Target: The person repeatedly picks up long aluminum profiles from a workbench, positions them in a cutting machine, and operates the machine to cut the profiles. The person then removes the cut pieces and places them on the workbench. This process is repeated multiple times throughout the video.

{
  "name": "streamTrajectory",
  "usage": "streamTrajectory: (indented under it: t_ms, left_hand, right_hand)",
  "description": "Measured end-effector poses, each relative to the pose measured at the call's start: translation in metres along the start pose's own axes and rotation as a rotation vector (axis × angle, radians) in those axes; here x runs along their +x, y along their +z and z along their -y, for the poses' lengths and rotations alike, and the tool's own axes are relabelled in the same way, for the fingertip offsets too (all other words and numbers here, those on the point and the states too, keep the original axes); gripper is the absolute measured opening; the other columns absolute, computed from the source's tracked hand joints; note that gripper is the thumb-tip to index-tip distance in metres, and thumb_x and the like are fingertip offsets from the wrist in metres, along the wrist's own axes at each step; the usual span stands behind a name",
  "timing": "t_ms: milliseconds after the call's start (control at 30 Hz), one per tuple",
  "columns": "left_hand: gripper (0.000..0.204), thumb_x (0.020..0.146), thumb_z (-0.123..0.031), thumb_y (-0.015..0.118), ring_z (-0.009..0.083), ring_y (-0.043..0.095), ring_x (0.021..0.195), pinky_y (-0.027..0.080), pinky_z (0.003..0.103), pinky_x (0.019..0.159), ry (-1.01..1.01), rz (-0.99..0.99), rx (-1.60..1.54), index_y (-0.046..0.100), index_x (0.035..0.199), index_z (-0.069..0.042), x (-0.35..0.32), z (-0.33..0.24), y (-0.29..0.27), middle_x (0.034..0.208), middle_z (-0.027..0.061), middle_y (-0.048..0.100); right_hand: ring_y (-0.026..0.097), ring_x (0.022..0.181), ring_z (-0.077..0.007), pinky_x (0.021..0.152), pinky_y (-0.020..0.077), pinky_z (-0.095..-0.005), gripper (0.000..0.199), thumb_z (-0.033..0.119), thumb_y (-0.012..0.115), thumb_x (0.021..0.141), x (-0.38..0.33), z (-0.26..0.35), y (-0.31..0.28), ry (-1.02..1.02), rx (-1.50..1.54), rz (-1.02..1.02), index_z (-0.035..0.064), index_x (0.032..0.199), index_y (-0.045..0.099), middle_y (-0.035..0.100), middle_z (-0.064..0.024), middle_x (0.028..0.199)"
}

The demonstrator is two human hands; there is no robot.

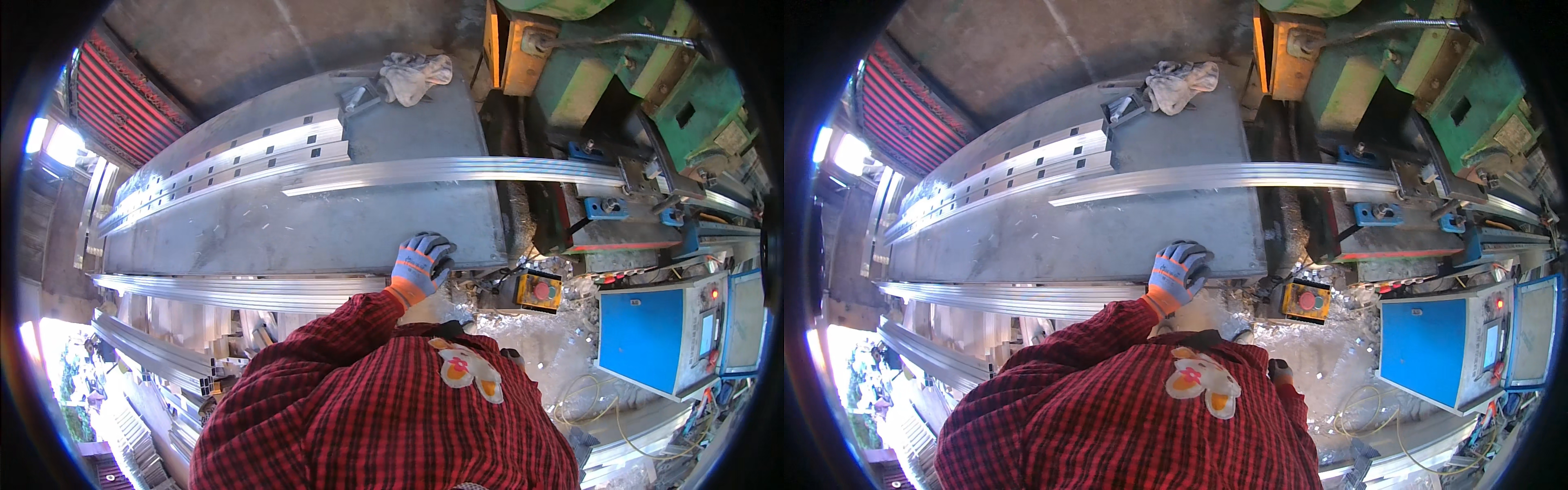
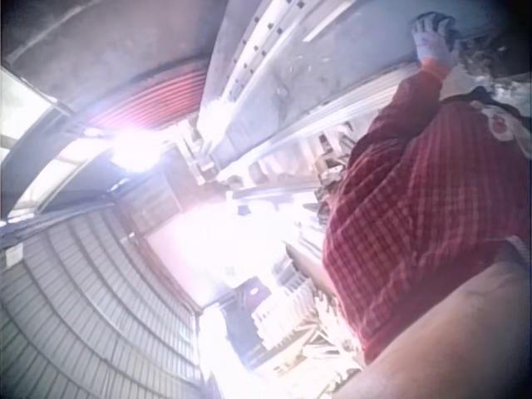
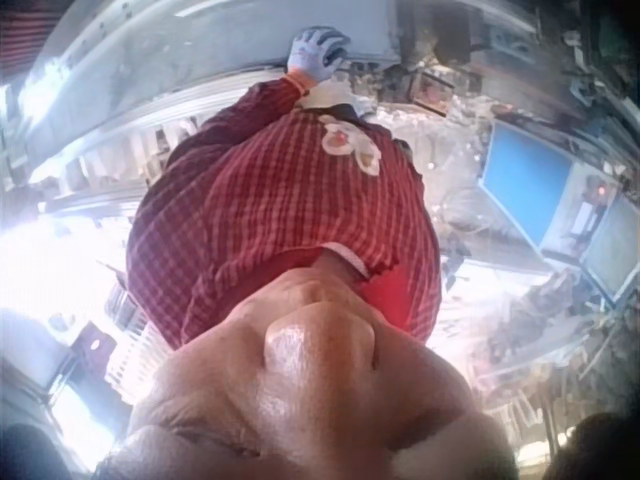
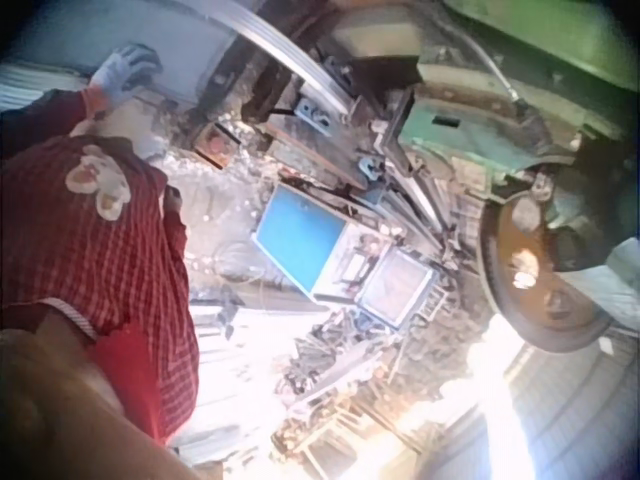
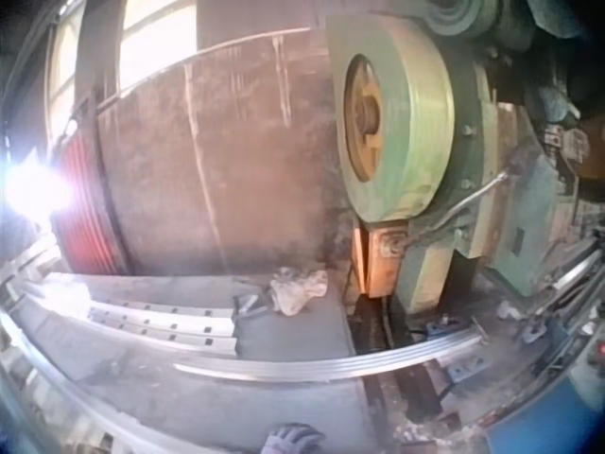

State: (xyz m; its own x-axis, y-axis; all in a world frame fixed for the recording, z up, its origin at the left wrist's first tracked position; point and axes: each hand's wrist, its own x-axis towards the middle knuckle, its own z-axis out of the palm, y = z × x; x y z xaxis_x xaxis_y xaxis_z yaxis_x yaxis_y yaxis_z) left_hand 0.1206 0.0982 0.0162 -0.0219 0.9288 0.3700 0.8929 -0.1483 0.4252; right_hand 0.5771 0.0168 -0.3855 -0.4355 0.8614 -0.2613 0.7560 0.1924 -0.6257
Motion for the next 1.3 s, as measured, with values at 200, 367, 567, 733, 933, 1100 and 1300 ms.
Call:
streamTrajectory:
  t_ms: [200,367,567,733,933,1100,1300]
  left_hand:
    - [0.046,0.077,-0.026,0.073,0.0328,0.052,0.118,0.043,0.049,0.096,0.015,-0.013,0.024,0.064,0.121,-0.019,-0.006,0.005,0.002,0.125,0.0073,0.059]
    - [0.039,0.079,-0.021,0.072,0.0343,0.054,0.115,0.043,0.049,0.097,0.048,-0.076,-0.002,0.065,0.117,-0.015,-0.001,0.0,-0.005,0.121,0.0112,0.06]
    - [0.043,0.078,-0.022,0.072,0.0351,0.053,0.118,0.041,0.049,0.099,0.039,-0.035,0.021,0.064,0.12,-0.014,0.0,0.003,0.002,0.124,0.0115,0.059]
    - [0.047,0.076,-0.026,0.073,0.034,0.051,0.122,0.037,0.049,0.103,-0.031,0.02,0.068,0.064,0.121,-0.015,-0.009,0.008,0.004,0.127,0.0101,0.058]
    - [0.047,0.077,-0.027,0.073,0.0331,0.051,0.122,0.037,0.048,0.104,-0.018,0.04,0.066,0.063,0.121,-0.014,-0.006,0.007,0.004,0.127,0.0091,0.058]
    - [0.049,0.074,-0.023,0.074,0.0339,0.052,0.12,0.037,0.049,0.103,0.011,0.006,0.046,0.064,0.121,-0.016,-0.004,0.007,0.005,0.126,0.0098,0.059]
    - [0.048,0.075,-0.026,0.074,0.0324,0.052,0.12,0.037,0.049,0.103,-0.009,0.009,0.069,0.064,0.121,-0.016,-0.007,0.009,0.004,0.125,0.0082,0.059]
  right_hand:
    - [0.062,0.07,-0.0207,0.066,0.0503,-0.0397,0.039,0.04,0.058,0.096,0.001,0.063,-0.034,0.474,0.529,0.043,0.003,0.101,0.068,0.069,-0.0077,0.08]
    - [0.069,0.09,-0.0278,0.08,0.0529,-0.0409,0.04,0.041,0.06,0.095,0.004,0.11,-0.065,0.493,0.418,0.038,0.0033,0.106,0.07,0.074,-0.0143,0.096]
    - [0.068,0.086,-0.0246,0.075,0.0533,-0.0371,0.033,0.033,0.064,0.093,0.007,0.067,-0.033,0.313,0.235,0.042,0.0052,0.11,0.07,0.074,-0.013,0.097]
    - [0.068,0.1,-0.0256,0.086,0.0515,-0.0377,0.041,0.037,0.065,0.093,0.011,0.114,-0.059,0.563,0.382,0.059,0.0017,0.112,0.069,0.073,-0.0146,0.106]
    - [0.067,0.103,-0.0263,0.089,0.051,-0.0382,0.045,0.04,0.066,0.092,0.01,0.122,-0.06,0.631,0.397,0.019,0.0013,0.115,0.068,0.073,-0.0148,0.109]
    - [0.067,0.105,-0.0286,0.09,0.0508,-0.0391,0.049,0.045,0.062,0.092,0.011,0.118,-0.059,0.611,0.375,0.049,0.0025,0.116,0.068,0.072,-0.0177,0.111]
    - [0.066,0.108,-0.0332,0.092,0.0499,-0.0414,0.051,0.047,0.059,0.093,0.013,0.125,-0.065,0.584,0.334,0.069,0.0025,0.116,0.068,0.071,-0.02,0.113]
